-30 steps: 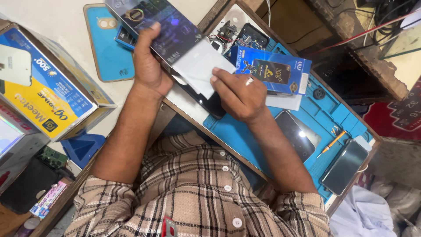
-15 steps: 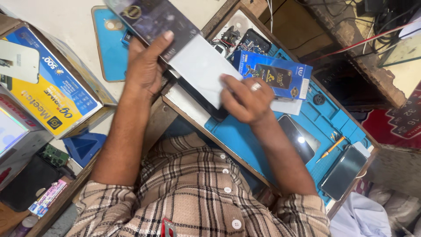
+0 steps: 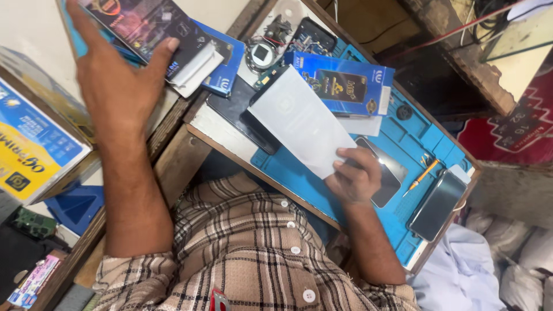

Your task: The person unpacks multiple screen protector packages, removes protective liners, and aligns the films on smartphone screens. They handle several different phone models and screen protector types, repeatedly peeling backing layers and positioning the films on the devices.

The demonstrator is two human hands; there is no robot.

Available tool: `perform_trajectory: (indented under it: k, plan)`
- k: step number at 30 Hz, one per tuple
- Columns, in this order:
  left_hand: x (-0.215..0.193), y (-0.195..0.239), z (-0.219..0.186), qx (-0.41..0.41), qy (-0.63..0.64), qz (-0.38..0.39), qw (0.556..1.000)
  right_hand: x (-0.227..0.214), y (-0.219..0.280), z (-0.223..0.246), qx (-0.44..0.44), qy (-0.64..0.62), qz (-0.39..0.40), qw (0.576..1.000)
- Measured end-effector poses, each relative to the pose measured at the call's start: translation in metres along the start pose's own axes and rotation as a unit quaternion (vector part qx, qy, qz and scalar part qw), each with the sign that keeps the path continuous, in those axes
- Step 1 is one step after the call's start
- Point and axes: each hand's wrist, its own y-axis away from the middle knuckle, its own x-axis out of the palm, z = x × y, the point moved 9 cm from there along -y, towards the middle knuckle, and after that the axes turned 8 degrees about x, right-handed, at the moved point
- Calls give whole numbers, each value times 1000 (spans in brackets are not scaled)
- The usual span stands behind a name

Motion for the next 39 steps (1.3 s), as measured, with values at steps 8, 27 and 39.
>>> perform_trajectory:
  k: [8,27,39]
  plan:
    - [50,27,-115,-70,381,211,897,-36,25,-2,79,38,-68,994]
    - [194,98,-194,-179,531,392,729,-204,160,-66,213,17,-333,919]
    - [240,123,-234,-118,470,430,761,-137,177,-50,446,210,75,867]
